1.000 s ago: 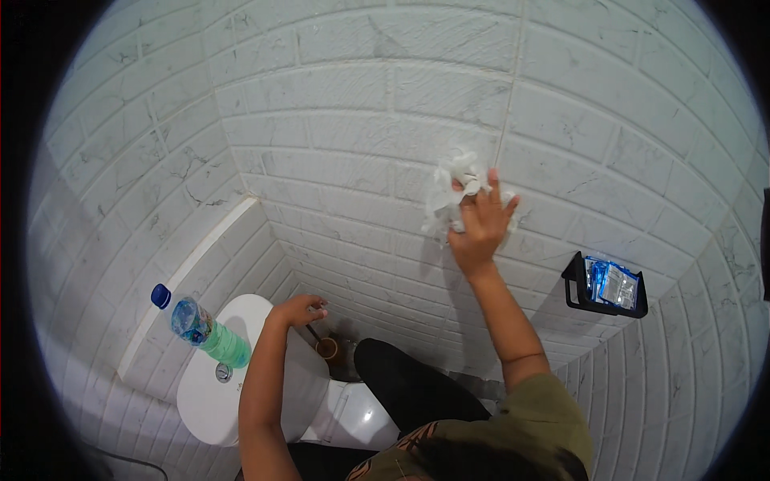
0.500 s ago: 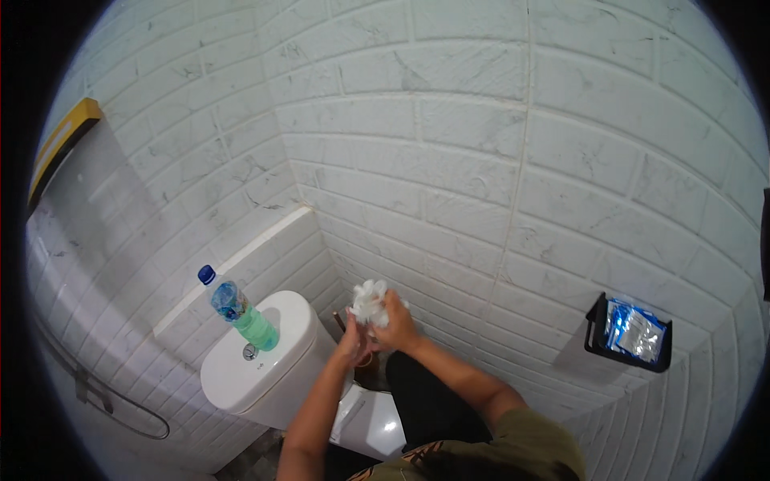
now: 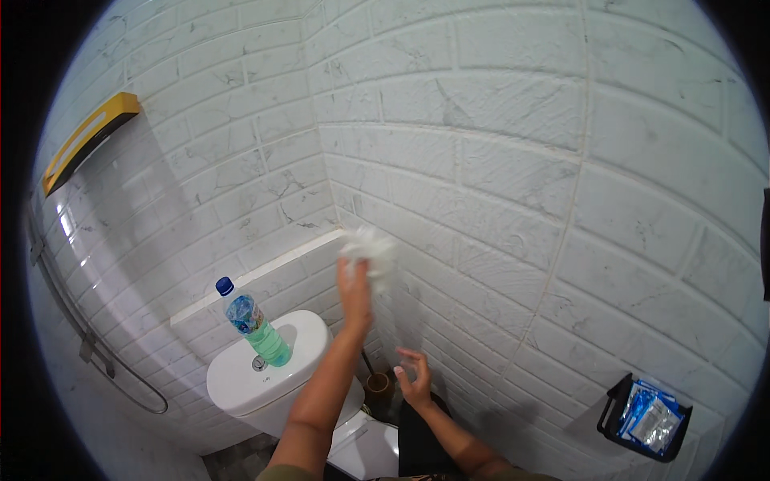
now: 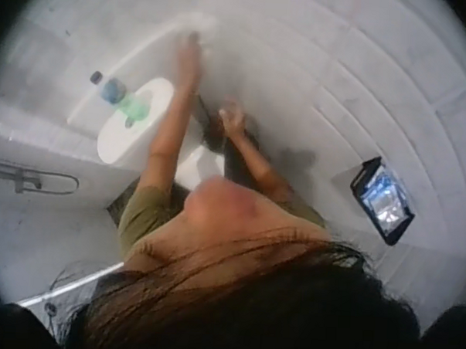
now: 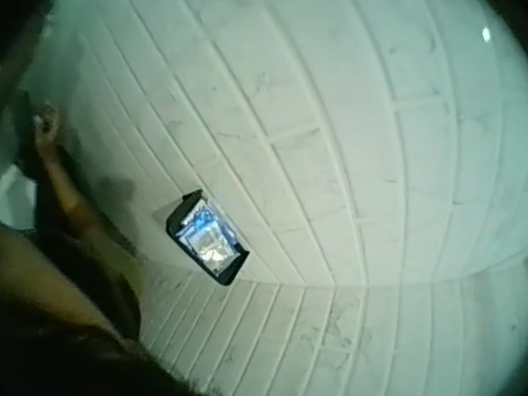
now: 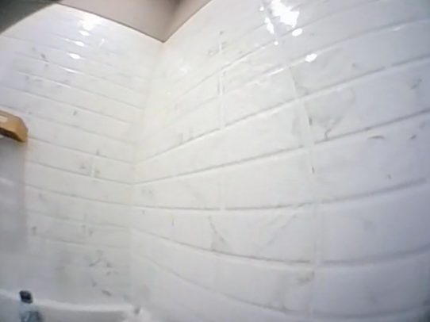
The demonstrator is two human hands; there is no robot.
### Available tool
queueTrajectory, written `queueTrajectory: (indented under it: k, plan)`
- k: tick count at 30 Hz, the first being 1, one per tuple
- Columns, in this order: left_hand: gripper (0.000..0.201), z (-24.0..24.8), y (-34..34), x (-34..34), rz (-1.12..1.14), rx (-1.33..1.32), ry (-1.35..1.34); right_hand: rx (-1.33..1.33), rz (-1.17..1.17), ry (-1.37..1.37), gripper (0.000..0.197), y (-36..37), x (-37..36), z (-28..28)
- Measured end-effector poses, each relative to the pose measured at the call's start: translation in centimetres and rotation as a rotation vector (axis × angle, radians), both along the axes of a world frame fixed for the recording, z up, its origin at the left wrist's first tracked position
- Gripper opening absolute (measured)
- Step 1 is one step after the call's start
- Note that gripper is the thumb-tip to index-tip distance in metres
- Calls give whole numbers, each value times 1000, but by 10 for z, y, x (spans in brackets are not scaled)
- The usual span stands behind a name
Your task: The person wipes the white tiled bathroom wall with a white cloth, then uses a handheld shower head to rinse the wall and the toilet area.
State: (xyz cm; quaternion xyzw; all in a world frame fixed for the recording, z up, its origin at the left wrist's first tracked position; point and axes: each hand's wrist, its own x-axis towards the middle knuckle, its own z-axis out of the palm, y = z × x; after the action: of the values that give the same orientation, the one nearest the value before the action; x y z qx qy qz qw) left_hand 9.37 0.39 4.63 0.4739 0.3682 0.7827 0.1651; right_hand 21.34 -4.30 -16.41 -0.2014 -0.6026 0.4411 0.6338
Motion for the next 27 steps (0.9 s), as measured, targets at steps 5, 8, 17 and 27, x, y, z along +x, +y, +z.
queueTrajectory:
  k: [5,8,17,27]
  plan:
    - [73,57,21,115,232,293,957,-230,67,67,30,14,-63,-78]
    - [60,48,24,121,210,418,932,-90,-63,-409,26,10,-75,-113]
    - [62,62,164,-41,783,365,588,-445,242,-175,26,14,-84,-136]
    - [80,32,184,-60,538,221,40,-633,270,-167,26,17,-94,-144]
